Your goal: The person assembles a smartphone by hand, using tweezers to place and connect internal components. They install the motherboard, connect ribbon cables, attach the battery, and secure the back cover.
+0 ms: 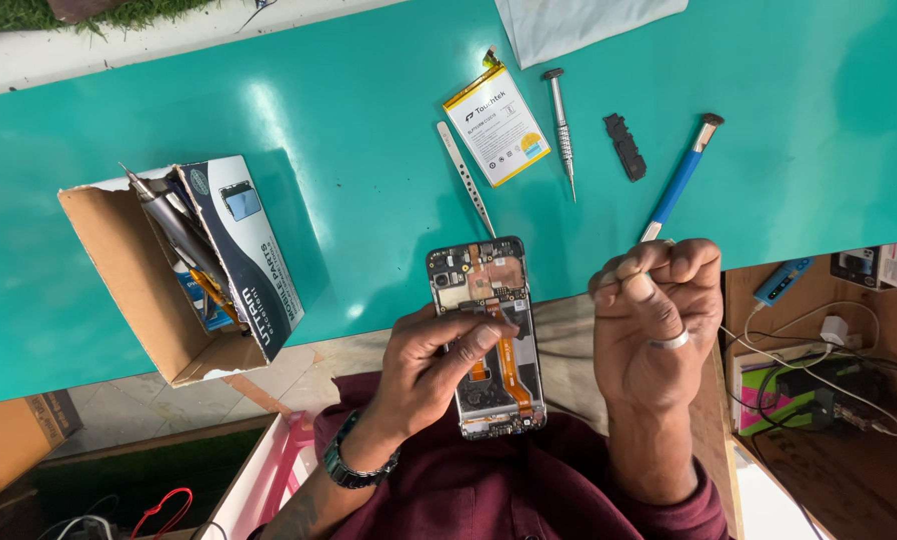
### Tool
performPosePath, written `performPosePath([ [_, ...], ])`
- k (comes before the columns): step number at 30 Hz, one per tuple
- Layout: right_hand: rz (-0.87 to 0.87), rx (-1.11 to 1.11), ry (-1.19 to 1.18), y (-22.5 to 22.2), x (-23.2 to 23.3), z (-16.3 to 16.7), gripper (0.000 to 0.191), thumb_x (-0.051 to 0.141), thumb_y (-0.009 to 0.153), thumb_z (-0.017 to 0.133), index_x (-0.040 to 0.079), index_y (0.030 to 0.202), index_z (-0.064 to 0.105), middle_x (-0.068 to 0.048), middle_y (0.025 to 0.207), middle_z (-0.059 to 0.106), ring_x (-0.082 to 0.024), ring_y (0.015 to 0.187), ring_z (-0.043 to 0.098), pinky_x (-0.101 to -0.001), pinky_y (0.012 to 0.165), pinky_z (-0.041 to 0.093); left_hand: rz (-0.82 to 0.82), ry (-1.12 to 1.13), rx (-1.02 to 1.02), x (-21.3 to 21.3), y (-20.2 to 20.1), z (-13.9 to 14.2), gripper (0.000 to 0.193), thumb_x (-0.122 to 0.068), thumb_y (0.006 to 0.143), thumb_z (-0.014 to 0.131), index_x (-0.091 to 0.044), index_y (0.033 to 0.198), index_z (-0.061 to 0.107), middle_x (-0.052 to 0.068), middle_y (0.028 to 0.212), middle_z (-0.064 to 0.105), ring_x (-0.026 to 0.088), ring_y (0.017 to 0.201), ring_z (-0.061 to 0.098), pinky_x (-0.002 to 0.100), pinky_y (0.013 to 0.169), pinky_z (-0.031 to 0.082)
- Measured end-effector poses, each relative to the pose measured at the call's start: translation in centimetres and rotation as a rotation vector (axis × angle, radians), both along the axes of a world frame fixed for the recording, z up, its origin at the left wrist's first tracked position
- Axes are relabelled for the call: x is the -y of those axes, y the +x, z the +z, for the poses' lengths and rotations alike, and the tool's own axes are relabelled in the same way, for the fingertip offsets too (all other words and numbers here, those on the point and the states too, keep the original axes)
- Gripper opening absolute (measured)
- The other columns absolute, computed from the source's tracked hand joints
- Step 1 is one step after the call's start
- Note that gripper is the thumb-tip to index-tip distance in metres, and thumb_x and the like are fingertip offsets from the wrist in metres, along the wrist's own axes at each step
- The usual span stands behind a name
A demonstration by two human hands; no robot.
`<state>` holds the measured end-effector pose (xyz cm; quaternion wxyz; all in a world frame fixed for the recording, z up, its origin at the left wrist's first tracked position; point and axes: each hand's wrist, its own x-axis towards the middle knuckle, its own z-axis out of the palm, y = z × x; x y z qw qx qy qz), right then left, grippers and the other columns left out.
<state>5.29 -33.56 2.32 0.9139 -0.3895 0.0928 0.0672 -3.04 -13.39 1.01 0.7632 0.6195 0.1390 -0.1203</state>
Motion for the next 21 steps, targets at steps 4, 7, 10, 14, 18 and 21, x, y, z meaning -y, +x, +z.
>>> performPosePath([
  [4, -0.019, 0.026, 0.0, 0.2, 0.6, -0.6, 0.028, -0.013, 0.103, 0.065, 0.009, 0.11, 0.049, -0.015, 0.106, 0.071, -0.02, 0.087, 0.07, -0.031, 0.083, 0.051, -0.036, -0.021, -0.045, -0.2, -0.4, 0.1, 0.024, -0.024, 0.1, 0.066, -0.005, 0.108, 0.079, 0.007, 0.101, 0.081, 0.01, 0.081, 0.071, 0.026, 0.069, 0.058],
  [7, -0.027, 0.034, -0.03, 0.3, 0.8, -0.8, 0.029, -0.013, 0.104, 0.066, 0.01, 0.109, 0.048, -0.015, 0.106, 0.072, -0.02, 0.088, 0.069, -0.0307, 0.083, 0.05, -0.075, 0.041, -0.03, -0.4, -0.8, 0.4, 0.024, -0.022, 0.101, 0.067, -0.003, 0.108, 0.08, 0.008, 0.099, 0.078, 0.011, 0.082, 0.07, 0.026, 0.072, 0.057],
  [10, -0.032, 0.033, -0.023, 0.4, 0.9, -0.8, 0.029, -0.012, 0.105, 0.066, 0.01, 0.109, 0.048, -0.015, 0.104, 0.073, -0.02, 0.089, 0.069, -0.031, 0.083, 0.05, -0.085, 0.028, 0.001, -0.7, -0.9, 0.5, 0.023, -0.021, 0.102, 0.067, -0.003, 0.107, 0.08, 0.008, 0.098, 0.079, 0.011, 0.081, 0.07, 0.026, 0.072, 0.058],
  [14, -0.032, 0.019, -0.016, 0.5, 1.1, -0.6, 0.029, -0.012, 0.104, 0.067, 0.01, 0.109, 0.048, -0.015, 0.103, 0.073, -0.02, 0.087, 0.069, -0.0313, 0.082, 0.049, -0.07, 0.017, -0.04, -0.9, -1.1, 0.6, 0.023, -0.02, 0.1, 0.067, -0.002, 0.106, 0.08, 0.008, 0.098, 0.079, 0.012, 0.081, 0.071, 0.026, 0.071, 0.058],
  [18, -0.029, 0.013, -0.011, 0.6, 1.0, -0.4, 0.029, -0.011, 0.104, 0.067, 0.011, 0.109, 0.049, -0.014, 0.103, 0.073, -0.02, 0.087, 0.069, -0.0312, 0.081, 0.048, -0.051, 0.007, -0.008, -1.3, -1.2, 0.7, 0.022, -0.019, 0.101, 0.068, -0.001, 0.106, 0.079, 0.009, 0.1, 0.079, 0.013, 0.086, 0.073, 0.026, 0.074, 0.059],
  [21, -0.021, 0.007, 0.001, 0.5, 1.0, -0.2, 0.027, -0.011, 0.105, 0.065, 0.011, 0.11, 0.049, -0.013, 0.104, 0.072, -0.021, 0.088, 0.069, -0.032, 0.081, 0.048, -0.037, 0.026, -0.016, -1.5, -1.2, 0.9, 0.021, -0.018, 0.099, 0.068, -0.003, 0.108, 0.08, 0.008, 0.1, 0.081, 0.013, 0.083, 0.074, 0.026, 0.072, 0.059],
])
